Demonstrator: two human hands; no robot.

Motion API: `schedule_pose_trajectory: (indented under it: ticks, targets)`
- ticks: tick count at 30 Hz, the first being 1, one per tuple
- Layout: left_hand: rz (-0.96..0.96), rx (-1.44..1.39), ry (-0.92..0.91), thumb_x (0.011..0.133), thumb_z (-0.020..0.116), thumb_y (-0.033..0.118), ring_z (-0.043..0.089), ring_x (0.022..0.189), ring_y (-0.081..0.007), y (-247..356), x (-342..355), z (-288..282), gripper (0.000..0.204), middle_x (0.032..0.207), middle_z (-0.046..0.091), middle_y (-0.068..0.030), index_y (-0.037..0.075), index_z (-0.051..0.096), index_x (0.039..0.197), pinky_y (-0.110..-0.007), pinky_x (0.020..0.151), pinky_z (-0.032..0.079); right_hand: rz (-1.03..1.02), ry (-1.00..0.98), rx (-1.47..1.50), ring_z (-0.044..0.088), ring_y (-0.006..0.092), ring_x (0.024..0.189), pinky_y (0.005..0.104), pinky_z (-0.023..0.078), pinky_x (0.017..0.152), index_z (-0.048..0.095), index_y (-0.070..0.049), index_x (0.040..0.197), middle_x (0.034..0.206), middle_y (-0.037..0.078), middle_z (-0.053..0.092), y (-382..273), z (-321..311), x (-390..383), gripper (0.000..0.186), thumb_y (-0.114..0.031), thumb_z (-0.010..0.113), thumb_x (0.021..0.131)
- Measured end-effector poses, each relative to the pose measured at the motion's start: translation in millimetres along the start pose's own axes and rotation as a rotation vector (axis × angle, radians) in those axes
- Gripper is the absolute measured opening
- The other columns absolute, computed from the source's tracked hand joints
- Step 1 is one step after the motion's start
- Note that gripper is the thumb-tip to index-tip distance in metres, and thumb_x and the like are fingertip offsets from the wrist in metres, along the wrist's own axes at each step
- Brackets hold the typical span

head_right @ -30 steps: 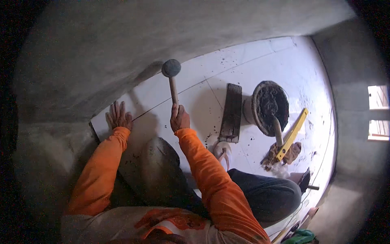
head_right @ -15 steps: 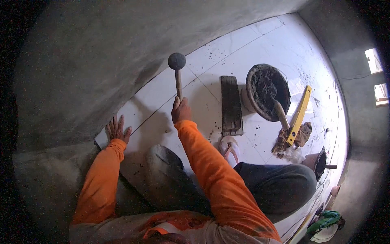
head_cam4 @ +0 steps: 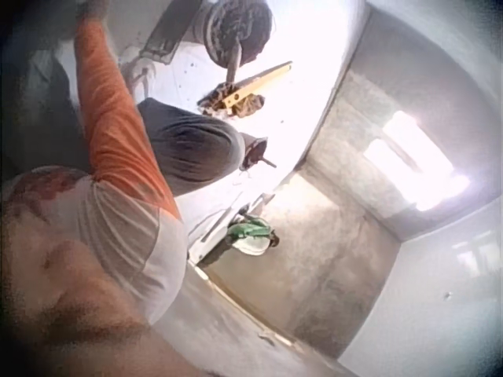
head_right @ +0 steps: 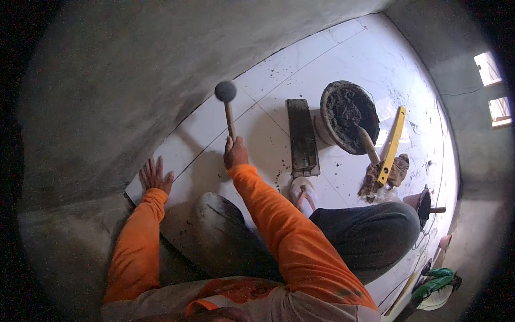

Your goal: The person spreads mortar onto a floor section using a trowel, positions a ceramic tile onto the mortar, and taps the surface with a rubber mallet.

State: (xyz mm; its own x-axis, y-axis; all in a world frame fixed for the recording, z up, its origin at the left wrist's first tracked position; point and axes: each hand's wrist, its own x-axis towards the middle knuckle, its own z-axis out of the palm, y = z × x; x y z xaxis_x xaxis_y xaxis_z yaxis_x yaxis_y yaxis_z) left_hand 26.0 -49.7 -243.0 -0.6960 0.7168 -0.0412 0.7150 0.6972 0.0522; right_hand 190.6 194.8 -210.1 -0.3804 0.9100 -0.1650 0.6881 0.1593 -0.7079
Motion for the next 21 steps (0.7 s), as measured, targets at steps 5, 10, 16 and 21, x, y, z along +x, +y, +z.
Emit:
schedule_pose_trajectory:
  ticks: [5, 10, 16, 21]
  targets:
    - [-0.033, 0.033, -0.039, 0.078, 0.049, 0.048, 0.013, 0.132, -0.033, -3, -3, 0, 0.069, 0.142, 0.019, -0.014, 0.018, 0.026, 0.137, -0.051, 0.106, 0.005, -0.115, -0.226, -0.005, 0.054, 0.0488, 0.068, 0.0542, 0.043, 0.061, 0.041, -0.003, 0.091, 0.069, 0.029, 0.056, -15, -9, -36, 0.037, -0.04, 0.038, 0.09]
    - [-0.055, -0.048, -0.017, 0.079, 0.049, 0.048, 0.01, 0.133, -0.0329, -14, -6, 0, 0.069, 0.142, 0.019, -0.0138, 0.017, 0.026, 0.137, -0.05, 0.107, 0.003, -0.232, -0.524, -0.299, 0.055, 0.0478, 0.068, 0.0522, 0.043, 0.061, 0.041, -0.004, 0.091, 0.068, 0.028, 0.056, 13, 18, -60, 0.035, -0.039, 0.042, 0.088]
    - [-0.029, -0.117, -0.121, 0.08, 0.043, 0.054, 0.011, 0.132, -0.034, 1, 6, -14, 0.07, 0.144, 0.014, -0.0135, 0.021, 0.023, 0.138, -0.05, 0.107, 0.002, -0.446, -0.526, -0.439, 0.056, 0.0459, 0.07, 0.0501, 0.045, 0.06, 0.045, -0.003, 0.085, 0.068, 0.027, 0.057, 49, 32, -42, 0.033, -0.036, 0.048, 0.086]
    - [-0.063, -0.184, -0.03, 0.081, 0.036, 0.058, 0.008, 0.133, -0.0358, -16, -10, 2, 0.069, 0.144, 0.015, -0.0139, 0.024, 0.02, 0.139, -0.052, 0.106, 0.0, -0.357, -0.449, -0.096, 0.057, 0.0437, 0.071, 0.0474, 0.045, 0.062, 0.055, 0.002, 0.079, 0.07, 0.027, 0.057, -20, 20, -67, 0.038, -0.036, 0.048, 0.084]
